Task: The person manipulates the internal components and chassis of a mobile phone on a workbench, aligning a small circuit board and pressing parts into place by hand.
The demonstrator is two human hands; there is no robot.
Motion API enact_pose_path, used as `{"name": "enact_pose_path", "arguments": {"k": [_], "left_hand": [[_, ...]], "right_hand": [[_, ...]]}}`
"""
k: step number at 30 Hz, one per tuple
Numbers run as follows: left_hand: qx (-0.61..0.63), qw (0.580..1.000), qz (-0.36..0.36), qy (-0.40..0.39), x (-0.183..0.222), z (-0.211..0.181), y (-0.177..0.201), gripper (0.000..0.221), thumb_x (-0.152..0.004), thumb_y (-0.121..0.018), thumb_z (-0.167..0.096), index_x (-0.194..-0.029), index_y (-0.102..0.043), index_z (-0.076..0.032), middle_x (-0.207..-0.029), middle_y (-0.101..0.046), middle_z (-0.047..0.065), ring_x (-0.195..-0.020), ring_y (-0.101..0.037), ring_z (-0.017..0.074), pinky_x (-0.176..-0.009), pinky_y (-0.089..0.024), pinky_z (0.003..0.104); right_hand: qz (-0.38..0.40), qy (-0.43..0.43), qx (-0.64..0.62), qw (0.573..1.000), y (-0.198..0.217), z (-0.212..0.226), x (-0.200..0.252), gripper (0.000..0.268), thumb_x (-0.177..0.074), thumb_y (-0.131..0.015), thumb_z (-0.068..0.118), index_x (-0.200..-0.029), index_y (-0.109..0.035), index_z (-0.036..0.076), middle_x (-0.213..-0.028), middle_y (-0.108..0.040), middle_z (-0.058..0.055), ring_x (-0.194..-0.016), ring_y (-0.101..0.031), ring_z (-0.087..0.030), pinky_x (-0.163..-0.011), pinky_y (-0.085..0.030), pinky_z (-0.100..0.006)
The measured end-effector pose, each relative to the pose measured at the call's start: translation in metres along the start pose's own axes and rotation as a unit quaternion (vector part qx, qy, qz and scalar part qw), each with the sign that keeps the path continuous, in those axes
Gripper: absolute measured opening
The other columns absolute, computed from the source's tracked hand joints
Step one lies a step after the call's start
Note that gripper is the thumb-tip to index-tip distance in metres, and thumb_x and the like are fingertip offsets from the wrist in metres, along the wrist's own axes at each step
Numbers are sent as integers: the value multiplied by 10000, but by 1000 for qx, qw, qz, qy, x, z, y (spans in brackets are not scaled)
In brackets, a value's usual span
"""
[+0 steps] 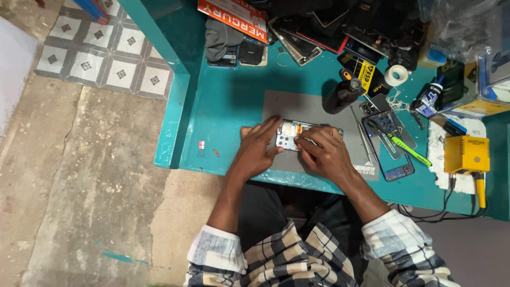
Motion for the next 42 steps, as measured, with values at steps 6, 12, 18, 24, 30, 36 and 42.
{"name": "enact_pose_path", "arguments": {"k": [6, 12, 18, 24, 30, 36, 42], "left_hand": [[-5, 1000, 2, -3, -1, -2, 2, 751, -852, -754, -239, -1520, -447, -89, -1578, -461, 126, -1439, -436, 306, -1166, -292, 446], [-9, 1000, -4, -16, -1, 0, 0, 726, -879, -754, -249, -1515, -448, -77, -1577, -460, 134, -1452, -420, 317, -1177, -282, 455], [-5, 1000, -5, -22, -1, -4, 2, 724, -884, -742, -235, -1522, -441, -75, -1580, -460, 129, -1472, -404, 316, -1205, -286, 468], [4, 1000, -4, -9, -2, -4, -1, 721, -877, -753, -186, -1522, -454, -67, -1576, -466, 137, -1466, -403, 327, -1204, -284, 477], [-1, 1000, -16, -15, -2, -9, 2, 750, -824, -783, -167, -1501, -477, -65, -1545, -500, 143, -1430, -450, 325, -1194, -312, 455], [-4, 1000, -23, -20, -1, -5, 0, 764, -821, -799, -189, -1501, -477, -56, -1552, -493, 155, -1441, -442, 332, -1171, -320, 424], [-14, 1000, -19, -11, -1, 2, -3, 776, -820, -805, -219, -1504, -472, -66, -1550, -497, 143, -1417, -466, 307, -1147, -325, 408]], "right_hand": [[3, -4, 4, 1000, 0, 1, -2, 268, -768, -815, 48, -1033, -775, 54, -1074, -717, -61, -1034, -669, -253, -868, -474, -404], [9, 0, 1, 1000, 2, 1, -1, 282, -739, -802, 41, -1018, -773, 69, -1077, -706, -47, -1034, -669, -239, -883, -477, -400], [31, 36, 84, 995, -1, 7, -4, 244, -750, -773, 142, -985, -777, 77, -1103, -693, -25, -1039, -647, -198, -866, -476, -396], [84, 76, 141, 983, -1, 22, -9, 134, -805, -773, 159, -877, -729, 55, -1048, -675, -29, -989, -641, -205, -807, -474, -393], [87, 55, 61, 993, 4, 6, -13, 198, -770, -768, 158, -943, -778, 64, -1017, -668, -38, -993, -644, -221, -861, -485, -414], [38, -2, -75, 996, 3, -17, 1, 307, -769, -749, 84, -1073, -788, 108, -1145, -715, -45, -1095, -652, -252, -953, -476, -406], [31, -16, -88, 996, 1, -21, 8, 298, -778, -747, 52, -1072, -781, 81, -1140, -713, -70, -1102, -654, -279, -980, -473, -421]]}}
Point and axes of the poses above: each hand's wrist, its own x-axis away from the middle knuckle, its own y-axis out of the back of the hand, z = x × y, the point moved 7 cm from there along -x, towards the middle knuckle
